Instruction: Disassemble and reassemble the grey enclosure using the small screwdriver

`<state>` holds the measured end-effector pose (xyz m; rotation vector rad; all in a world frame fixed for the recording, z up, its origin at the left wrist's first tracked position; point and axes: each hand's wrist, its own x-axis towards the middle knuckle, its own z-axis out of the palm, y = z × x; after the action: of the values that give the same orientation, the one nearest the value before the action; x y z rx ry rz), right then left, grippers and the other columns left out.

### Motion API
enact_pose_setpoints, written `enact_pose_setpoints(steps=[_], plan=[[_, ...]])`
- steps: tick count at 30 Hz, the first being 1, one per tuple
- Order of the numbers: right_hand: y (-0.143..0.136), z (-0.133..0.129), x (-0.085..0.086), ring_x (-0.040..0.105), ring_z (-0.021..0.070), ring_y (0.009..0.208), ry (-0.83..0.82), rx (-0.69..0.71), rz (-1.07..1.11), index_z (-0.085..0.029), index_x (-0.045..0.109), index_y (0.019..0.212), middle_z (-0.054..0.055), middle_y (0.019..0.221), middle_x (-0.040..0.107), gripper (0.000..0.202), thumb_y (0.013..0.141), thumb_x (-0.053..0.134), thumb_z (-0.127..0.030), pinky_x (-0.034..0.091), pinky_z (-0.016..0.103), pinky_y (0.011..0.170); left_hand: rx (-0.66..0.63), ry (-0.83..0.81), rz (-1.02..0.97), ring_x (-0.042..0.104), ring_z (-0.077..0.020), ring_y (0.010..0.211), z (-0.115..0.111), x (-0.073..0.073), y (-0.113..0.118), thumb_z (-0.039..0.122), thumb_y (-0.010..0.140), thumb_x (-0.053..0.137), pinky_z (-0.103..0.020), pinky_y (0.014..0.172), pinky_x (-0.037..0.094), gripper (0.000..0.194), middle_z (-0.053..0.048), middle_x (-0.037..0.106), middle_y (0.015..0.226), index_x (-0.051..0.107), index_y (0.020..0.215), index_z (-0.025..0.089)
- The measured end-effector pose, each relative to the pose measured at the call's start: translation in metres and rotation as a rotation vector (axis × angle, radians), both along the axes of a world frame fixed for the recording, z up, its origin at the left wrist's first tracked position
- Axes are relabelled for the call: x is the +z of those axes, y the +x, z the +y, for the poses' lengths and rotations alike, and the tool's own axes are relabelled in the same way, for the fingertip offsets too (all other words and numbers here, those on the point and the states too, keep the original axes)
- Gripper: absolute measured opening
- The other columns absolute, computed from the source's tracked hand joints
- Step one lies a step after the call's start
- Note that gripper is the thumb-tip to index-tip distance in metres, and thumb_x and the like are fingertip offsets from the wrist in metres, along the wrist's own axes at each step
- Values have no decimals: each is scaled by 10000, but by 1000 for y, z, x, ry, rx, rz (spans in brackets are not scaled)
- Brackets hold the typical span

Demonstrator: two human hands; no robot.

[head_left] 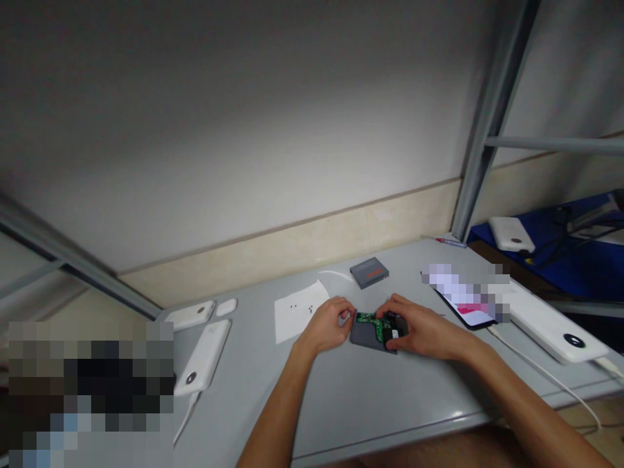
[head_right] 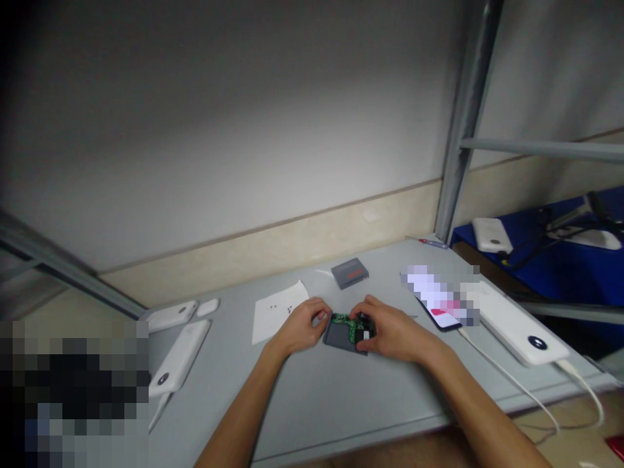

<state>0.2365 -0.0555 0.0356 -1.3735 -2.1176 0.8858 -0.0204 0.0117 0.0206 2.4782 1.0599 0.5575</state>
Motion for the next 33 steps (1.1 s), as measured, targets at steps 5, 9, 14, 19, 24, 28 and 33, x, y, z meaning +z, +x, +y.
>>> enact_pose_setpoints(steps=[5,9,14,19,24,28,33], plan=[[-7,-4,3,638,163,856,-5,32,-19,-288,660,1189,2,1098,584,434,772,758,-218,471,275,788,-3,-11,0,583,-192,805,-1,2,-1,63,782,577,-291,761,450,186,-23,593,803,675,869,195],[-12,-5,5,633,165,826,-13,55,-19,-285,648,1203,11,1089,562,438,780,754,-245,459,280,754,-1,-9,9,591,-198,840,-1,2,-1,75,800,578,-296,781,449,183,-25,604,829,673,899,197],[-14,-5,3,639,182,864,5,54,-48,-292,633,1223,16,1123,557,453,787,739,-227,452,298,773,8,5,20,591,-206,841,0,3,-1,90,824,574,-311,796,450,166,-29,606,823,676,901,197],[-15,-5,0,635,205,967,-44,54,-19,-270,597,1317,38,1168,528,559,784,759,-228,473,323,877,-4,30,21,589,-205,833,-1,5,0,84,835,562,-307,776,442,156,-33,609,809,672,868,189],[-20,-5,1,621,205,972,-90,55,-28,-216,587,1363,62,1179,469,575,810,741,-237,476,359,963,-10,59,33,582,-202,810,-1,7,0,92,837,580,-305,748,431,155,-32,609,790,696,868,190],[-22,-6,4,617,196,915,-91,51,-71,-195,607,1350,74,1169,457,528,834,705,-235,488,360,919,-16,78,35,585,-205,812,-1,8,-1,113,858,596,-309,742,432,148,-36,613,785,720,880,191],[-25,-9,8,628,187,855,-44,36,-135,-209,634,1327,76,1164,483,504,828,690,-255,479,338,841,-18,108,63,597,-215,845,-1,7,-2,121,852,624,-320,768,448,143,-46,635,815,742,888,193]])
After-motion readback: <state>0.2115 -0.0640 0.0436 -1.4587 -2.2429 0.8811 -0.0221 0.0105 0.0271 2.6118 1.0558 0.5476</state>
